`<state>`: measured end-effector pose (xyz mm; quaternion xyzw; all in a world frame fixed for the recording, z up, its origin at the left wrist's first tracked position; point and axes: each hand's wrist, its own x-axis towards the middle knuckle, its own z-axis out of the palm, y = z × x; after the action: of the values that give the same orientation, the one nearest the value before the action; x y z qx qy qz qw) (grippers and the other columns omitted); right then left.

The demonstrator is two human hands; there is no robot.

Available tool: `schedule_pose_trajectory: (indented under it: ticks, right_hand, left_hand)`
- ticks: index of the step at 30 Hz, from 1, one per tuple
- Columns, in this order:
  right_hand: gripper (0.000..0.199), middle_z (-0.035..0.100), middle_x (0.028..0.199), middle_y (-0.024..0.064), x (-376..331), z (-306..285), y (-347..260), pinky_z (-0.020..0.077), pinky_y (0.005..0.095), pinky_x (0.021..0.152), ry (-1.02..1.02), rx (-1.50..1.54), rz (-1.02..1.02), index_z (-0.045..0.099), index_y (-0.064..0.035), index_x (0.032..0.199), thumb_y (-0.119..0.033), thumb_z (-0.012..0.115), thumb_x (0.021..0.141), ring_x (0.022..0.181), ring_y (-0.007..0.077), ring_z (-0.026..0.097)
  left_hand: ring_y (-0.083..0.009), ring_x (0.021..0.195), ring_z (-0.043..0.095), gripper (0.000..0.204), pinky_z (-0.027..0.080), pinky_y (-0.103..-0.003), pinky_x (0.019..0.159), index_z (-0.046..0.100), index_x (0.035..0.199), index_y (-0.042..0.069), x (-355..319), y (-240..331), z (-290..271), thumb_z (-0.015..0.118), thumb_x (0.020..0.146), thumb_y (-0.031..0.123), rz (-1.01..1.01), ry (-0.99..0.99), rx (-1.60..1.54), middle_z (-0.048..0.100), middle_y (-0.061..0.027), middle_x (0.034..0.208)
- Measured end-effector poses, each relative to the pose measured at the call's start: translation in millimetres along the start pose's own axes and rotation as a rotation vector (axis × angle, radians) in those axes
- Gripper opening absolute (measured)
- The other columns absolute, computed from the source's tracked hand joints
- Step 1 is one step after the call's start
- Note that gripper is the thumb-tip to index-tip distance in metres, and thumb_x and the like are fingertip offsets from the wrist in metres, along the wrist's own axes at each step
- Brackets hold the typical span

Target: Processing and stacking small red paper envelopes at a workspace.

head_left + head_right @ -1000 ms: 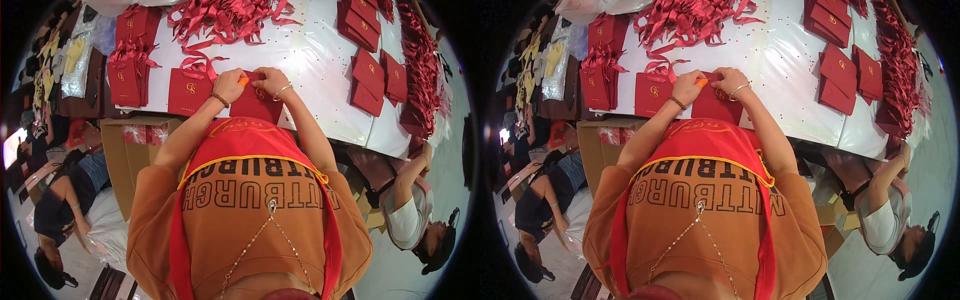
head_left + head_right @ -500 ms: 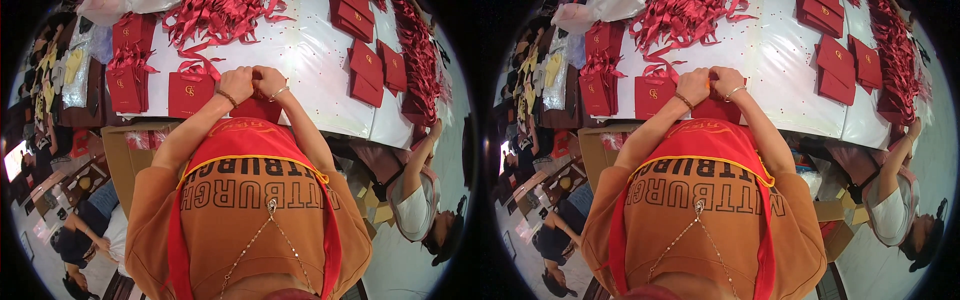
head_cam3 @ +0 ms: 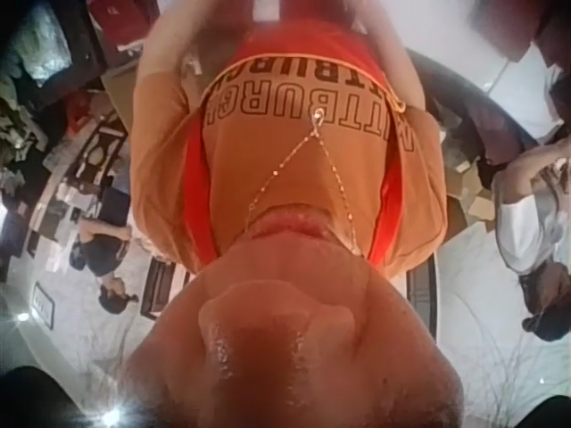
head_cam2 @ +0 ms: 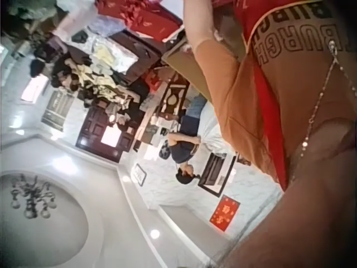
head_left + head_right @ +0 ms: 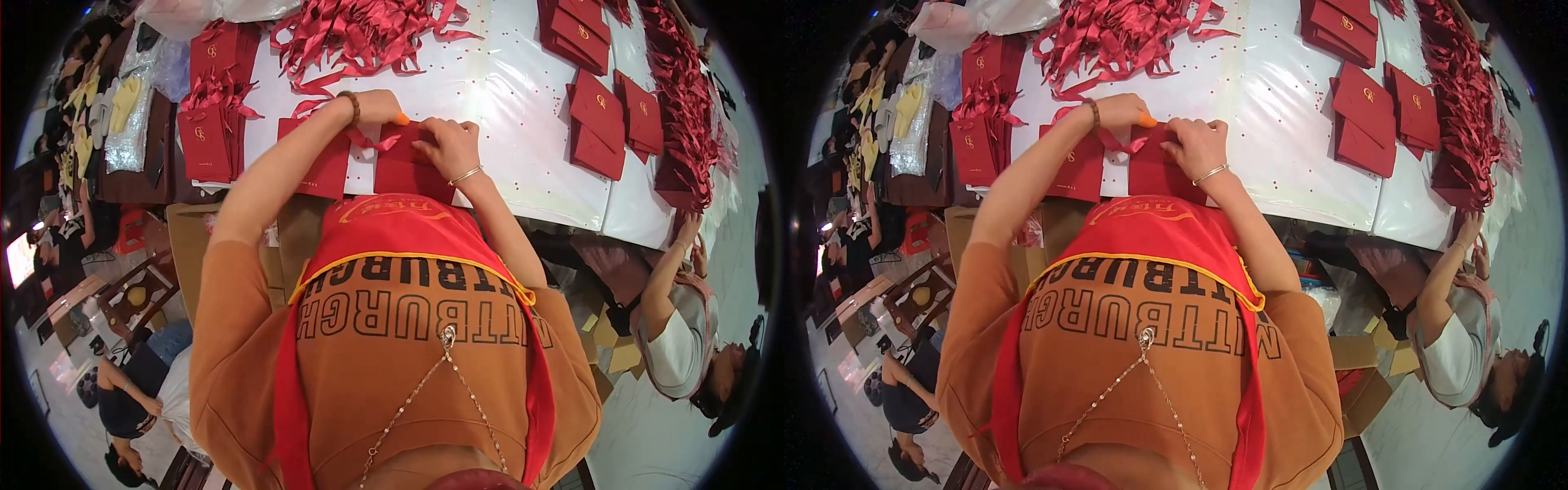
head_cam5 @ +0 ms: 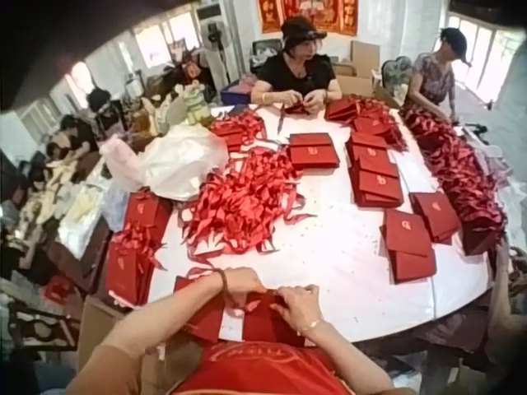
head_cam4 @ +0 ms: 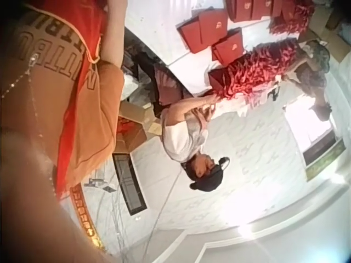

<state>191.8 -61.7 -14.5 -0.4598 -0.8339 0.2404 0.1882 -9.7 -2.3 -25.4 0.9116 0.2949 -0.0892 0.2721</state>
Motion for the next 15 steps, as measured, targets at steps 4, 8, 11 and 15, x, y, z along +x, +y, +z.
schedule_pose_trajectory:
  ticks: [4, 8, 11, 15]
  right_hand:
    - [0.016, 0.059, 0.073, -0.0005, -6, -2, -4, 0.0302, 0.0369, 0.075, 0.052, -0.068, -0.096, 0.057, -0.0162, 0.086, -0.021, 0.062, 0.072, 0.072, 0.0178, 0.055]
    - [0.015, 0.059, 0.074, -0.0012, -6, -4, -6, 0.0301, 0.0361, 0.074, 0.056, -0.048, -0.116, 0.058, -0.0174, 0.087, -0.021, 0.062, 0.073, 0.072, 0.0170, 0.055]
    - [0.016, 0.060, 0.075, -0.0015, -3, -5, -6, 0.0305, 0.0354, 0.074, 0.021, -0.049, -0.126, 0.059, -0.0178, 0.089, -0.021, 0.061, 0.073, 0.072, 0.0167, 0.055]
    - [0.017, 0.060, 0.077, -0.0008, -3, -2, -2, 0.0318, 0.0346, 0.073, 0.026, -0.038, -0.094, 0.061, -0.0180, 0.090, -0.024, 0.060, 0.075, 0.073, 0.0175, 0.055]
  left_hand:
    - [-0.0138, 0.057, 0.045, 0.024, 0.038, -0.028, 0.055, 0.065, 0.076, 0.004, 9, 11, -31, 0.057, 0.071, 0.026, -0.409, -0.312, -0.690, 0.054, -0.0049, 0.058]
    - [-0.0138, 0.060, 0.050, 0.024, 0.040, -0.028, 0.057, 0.066, 0.078, 0.004, 8, 13, -30, 0.060, 0.067, 0.025, -0.329, -0.262, -0.735, 0.060, -0.0046, 0.065]
    - [-0.0104, 0.062, 0.051, 0.020, 0.040, -0.026, 0.056, 0.065, 0.078, 0.001, 20, 7, -13, 0.062, 0.070, 0.019, -0.312, -0.037, -0.613, 0.060, -0.0028, 0.068]
    - [-0.0166, 0.069, 0.057, 0.016, 0.044, -0.028, 0.064, 0.063, 0.074, 0.002, 25, -6, -4, 0.058, 0.073, 0.017, -0.483, 0.450, -0.694, 0.062, -0.0105, 0.075]
